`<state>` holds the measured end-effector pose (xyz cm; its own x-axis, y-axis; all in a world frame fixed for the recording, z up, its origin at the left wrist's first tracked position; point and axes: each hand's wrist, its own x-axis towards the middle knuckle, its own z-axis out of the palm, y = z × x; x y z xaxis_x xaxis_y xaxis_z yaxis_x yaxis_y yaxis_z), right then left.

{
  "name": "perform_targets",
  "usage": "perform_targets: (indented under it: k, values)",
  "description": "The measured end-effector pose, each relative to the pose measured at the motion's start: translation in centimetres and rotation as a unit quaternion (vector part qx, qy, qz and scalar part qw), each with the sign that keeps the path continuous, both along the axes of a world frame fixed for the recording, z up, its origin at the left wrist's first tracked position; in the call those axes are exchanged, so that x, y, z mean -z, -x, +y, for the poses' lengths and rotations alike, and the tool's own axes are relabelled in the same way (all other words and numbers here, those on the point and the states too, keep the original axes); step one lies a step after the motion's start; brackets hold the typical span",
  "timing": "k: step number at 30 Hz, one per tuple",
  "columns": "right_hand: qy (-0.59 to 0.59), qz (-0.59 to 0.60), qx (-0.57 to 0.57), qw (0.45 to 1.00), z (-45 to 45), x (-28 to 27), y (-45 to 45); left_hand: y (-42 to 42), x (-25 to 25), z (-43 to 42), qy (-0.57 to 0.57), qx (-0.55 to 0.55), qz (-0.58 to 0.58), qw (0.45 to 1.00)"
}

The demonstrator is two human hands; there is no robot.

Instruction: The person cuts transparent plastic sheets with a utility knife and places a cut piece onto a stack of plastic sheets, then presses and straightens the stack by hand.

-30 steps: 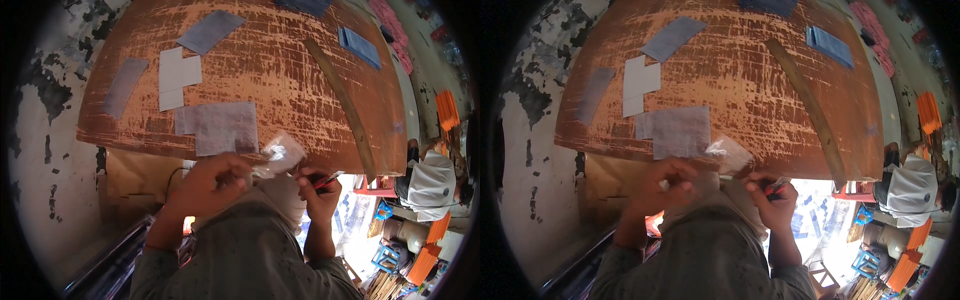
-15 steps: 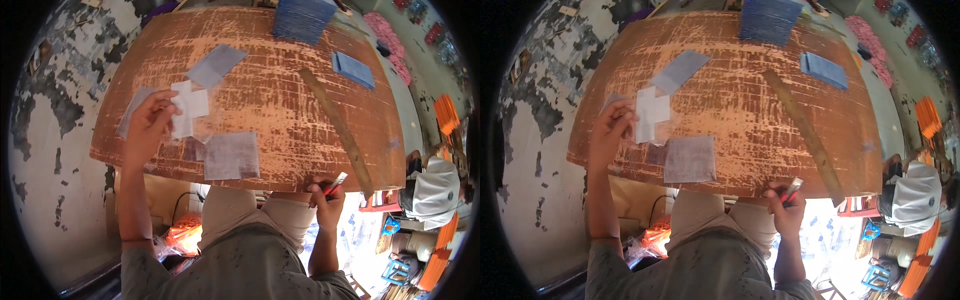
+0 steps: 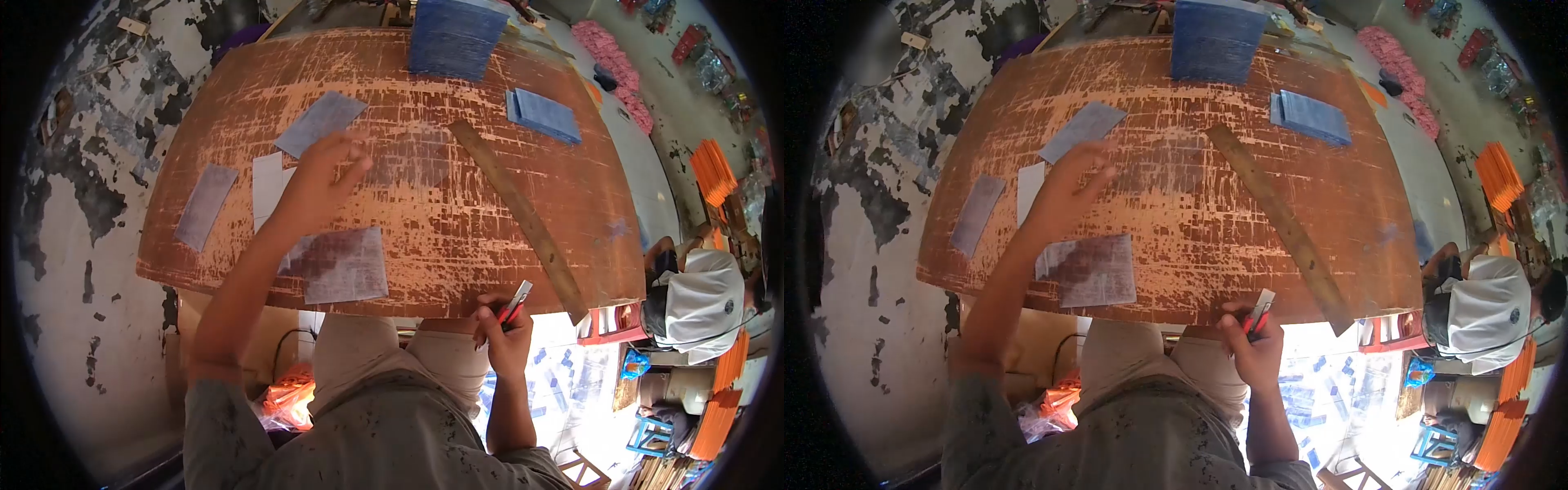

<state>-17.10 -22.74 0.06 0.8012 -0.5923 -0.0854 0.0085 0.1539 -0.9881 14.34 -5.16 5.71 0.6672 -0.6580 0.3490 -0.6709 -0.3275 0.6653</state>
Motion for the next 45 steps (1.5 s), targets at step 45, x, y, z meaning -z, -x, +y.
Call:
perform_targets:
  k: [45]
  values:
    - [0.700, 0.111, -0.394, 0.586, 3.1, -6.1, -13.2, 10.7, 5.4, 7.3, -0.178, -0.005, -0.052, 0.983]
